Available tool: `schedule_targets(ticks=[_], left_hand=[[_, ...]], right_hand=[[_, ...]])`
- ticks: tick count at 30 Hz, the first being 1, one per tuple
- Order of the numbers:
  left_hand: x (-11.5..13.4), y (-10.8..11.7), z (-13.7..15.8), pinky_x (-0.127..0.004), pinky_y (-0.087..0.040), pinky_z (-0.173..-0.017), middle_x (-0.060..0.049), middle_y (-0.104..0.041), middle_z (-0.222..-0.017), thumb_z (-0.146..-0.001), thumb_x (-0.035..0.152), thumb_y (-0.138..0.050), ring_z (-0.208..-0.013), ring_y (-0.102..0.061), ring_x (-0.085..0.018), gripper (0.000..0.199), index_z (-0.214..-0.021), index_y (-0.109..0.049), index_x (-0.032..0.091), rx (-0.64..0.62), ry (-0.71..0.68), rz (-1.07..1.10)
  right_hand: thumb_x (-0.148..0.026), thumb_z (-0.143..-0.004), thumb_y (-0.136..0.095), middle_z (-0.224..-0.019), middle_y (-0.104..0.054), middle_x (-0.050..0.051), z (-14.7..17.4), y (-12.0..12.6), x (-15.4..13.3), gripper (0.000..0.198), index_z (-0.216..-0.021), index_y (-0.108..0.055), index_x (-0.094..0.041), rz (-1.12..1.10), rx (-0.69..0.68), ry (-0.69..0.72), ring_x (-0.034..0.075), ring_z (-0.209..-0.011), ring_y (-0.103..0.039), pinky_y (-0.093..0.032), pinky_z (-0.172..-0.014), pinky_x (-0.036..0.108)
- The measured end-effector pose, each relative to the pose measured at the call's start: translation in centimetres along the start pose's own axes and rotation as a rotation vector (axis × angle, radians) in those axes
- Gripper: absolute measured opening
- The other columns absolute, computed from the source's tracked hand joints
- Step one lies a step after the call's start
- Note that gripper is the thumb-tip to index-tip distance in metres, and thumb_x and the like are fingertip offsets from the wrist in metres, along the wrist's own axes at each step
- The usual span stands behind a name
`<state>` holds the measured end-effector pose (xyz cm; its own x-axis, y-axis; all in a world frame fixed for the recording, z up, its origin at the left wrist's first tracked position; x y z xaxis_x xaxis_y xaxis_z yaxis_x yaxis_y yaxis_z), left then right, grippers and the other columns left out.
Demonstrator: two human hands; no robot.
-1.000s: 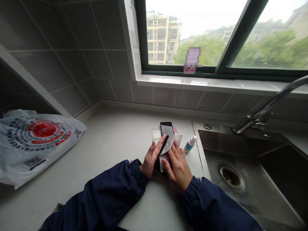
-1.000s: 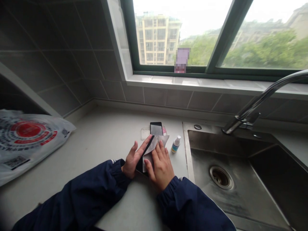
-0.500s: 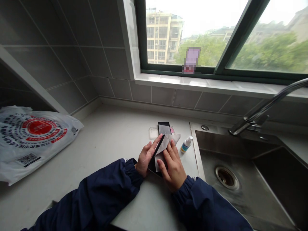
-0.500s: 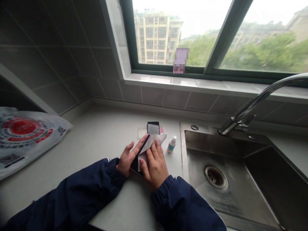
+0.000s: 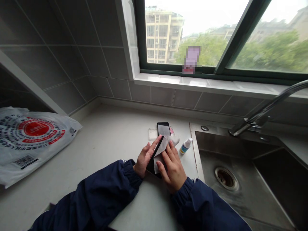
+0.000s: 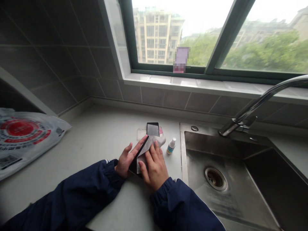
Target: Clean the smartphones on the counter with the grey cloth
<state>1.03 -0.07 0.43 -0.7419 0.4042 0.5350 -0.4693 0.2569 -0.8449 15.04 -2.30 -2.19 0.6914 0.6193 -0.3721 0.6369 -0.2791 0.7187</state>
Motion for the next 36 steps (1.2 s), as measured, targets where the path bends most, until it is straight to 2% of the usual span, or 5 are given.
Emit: schedule_targets(ticks=[10, 15, 23, 30, 36], left_hand=[[0.0, 0.0, 0.1, -0.039, -0.013, -0.124, -0.011, -0.047, -0.154, -0.096, 0.055, -0.043, -0.150, -0.029, -0.029, 0.073, -0.157, -0.031, 0.017, 0.010, -0.011, -0.022], [-0.3, 0.2, 0.1, -0.041, -0.012, -0.125, -0.010, -0.042, -0.157, -0.096, 0.054, -0.043, -0.151, -0.026, -0.030, 0.071, -0.156, -0.034, 0.018, -0.038, -0.020, -0.058], [-0.6, 0.4, 0.2, -0.041, -0.010, -0.125, -0.010, -0.044, -0.157, -0.099, 0.052, -0.038, -0.150, -0.029, -0.029, 0.067, -0.156, -0.034, 0.016, -0.093, -0.036, -0.105], [-0.4, 0.3, 0.1, -0.044, -0.016, -0.124, -0.013, -0.052, -0.149, -0.096, 0.065, -0.036, -0.143, -0.042, -0.030, 0.075, -0.156, -0.034, 0.021, 0.078, -0.019, -0.002], [0.9, 0.6, 0.1, -0.056, -0.034, -0.111, -0.016, -0.057, -0.142, -0.088, 0.075, -0.042, -0.121, -0.062, -0.035, 0.081, -0.155, -0.034, 0.030, 0.173, 0.076, 0.135]], right_hand=[[-0.030, -0.102, -0.045, -0.162, -0.029, 0.017, -0.2, 0.4, 0.0, 0.060, -0.157, -0.030, -0.013, -0.010, 0.011, 0.033, 0.036, -0.153, -0.015, -0.033, -0.117, 0.062], [-0.032, -0.102, -0.045, -0.162, -0.030, 0.015, -0.2, 0.3, 0.2, 0.061, -0.159, -0.026, -0.017, 0.015, 0.052, -0.037, 0.036, -0.153, -0.018, -0.033, -0.117, 0.063], [-0.034, -0.103, -0.043, -0.163, -0.027, 0.017, 0.0, 0.1, 0.6, 0.063, -0.159, -0.022, -0.015, 0.082, 0.046, -0.085, 0.038, -0.153, -0.014, -0.032, -0.115, 0.066], [-0.033, -0.102, -0.044, -0.155, -0.042, 0.016, -0.1, 0.5, -1.4, 0.051, -0.147, -0.045, -0.010, 0.053, -0.173, 0.066, 0.036, -0.152, -0.021, -0.030, -0.117, 0.063], [-0.030, -0.099, -0.050, -0.147, -0.054, 0.015, -0.8, 1.7, -3.4, 0.042, -0.135, -0.058, -0.010, -0.058, -0.235, 0.233, 0.032, -0.147, -0.036, -0.032, -0.119, 0.055]])
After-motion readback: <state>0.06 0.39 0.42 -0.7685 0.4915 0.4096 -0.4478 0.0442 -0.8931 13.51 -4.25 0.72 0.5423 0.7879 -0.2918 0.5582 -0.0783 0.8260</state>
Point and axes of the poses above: each hand's wrist, its own z-axis away from the middle knuckle, its own y-axis out of the back of the hand, x = y × z, the point moved 1 cm from there along -z, towards the middle knuckle
